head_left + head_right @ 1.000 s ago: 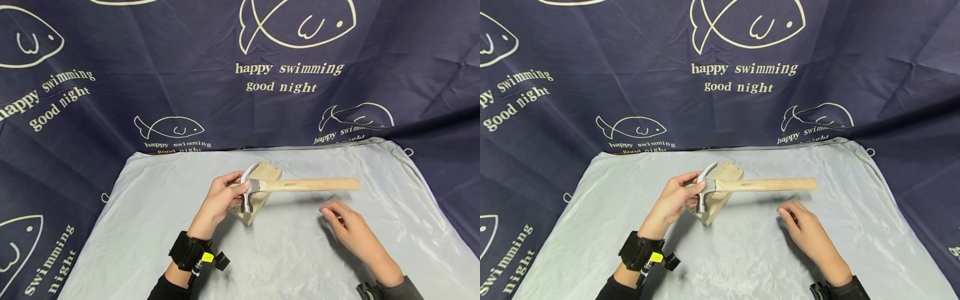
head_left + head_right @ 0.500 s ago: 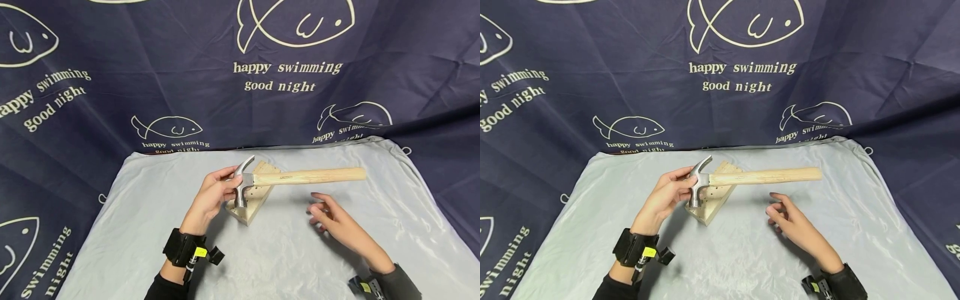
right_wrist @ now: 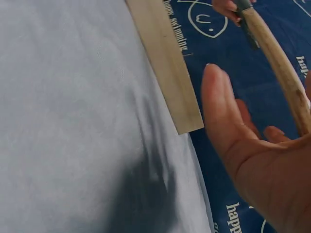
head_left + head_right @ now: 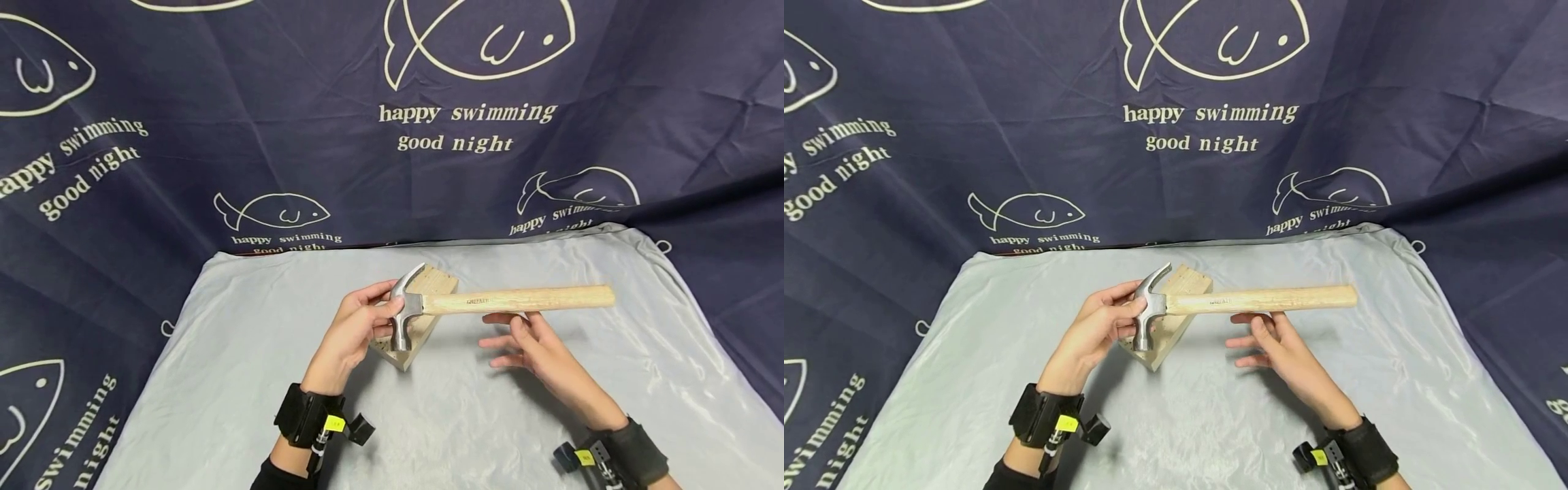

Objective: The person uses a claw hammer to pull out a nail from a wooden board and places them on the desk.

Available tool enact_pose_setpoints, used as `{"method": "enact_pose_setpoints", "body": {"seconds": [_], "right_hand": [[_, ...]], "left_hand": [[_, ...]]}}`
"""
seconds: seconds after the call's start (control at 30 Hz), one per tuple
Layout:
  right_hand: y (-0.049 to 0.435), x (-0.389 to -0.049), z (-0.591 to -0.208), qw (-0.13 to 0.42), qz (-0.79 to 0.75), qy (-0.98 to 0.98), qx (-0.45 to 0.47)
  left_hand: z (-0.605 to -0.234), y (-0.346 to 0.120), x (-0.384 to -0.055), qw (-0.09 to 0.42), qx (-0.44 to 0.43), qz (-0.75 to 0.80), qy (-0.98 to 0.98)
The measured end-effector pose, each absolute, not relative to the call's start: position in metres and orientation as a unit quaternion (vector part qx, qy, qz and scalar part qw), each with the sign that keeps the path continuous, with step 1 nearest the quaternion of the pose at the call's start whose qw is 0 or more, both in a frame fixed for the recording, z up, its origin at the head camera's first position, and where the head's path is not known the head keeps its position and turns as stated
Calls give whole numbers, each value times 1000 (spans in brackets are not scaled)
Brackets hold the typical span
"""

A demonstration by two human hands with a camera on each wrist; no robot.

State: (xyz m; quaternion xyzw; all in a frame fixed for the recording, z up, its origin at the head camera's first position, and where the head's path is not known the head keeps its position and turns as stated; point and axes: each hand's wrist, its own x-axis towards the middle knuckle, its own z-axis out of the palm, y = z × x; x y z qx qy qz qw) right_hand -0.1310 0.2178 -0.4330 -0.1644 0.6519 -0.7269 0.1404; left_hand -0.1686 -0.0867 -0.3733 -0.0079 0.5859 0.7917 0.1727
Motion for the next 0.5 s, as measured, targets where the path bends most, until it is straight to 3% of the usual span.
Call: {"method": "enact_pose_setpoints", "body": {"seconds": [0.5], "right_hand": [[207,-134,-436,94,-823,527,-189]], "left_hand": [[-379,-80,-167,206,-12,762,614]]}}
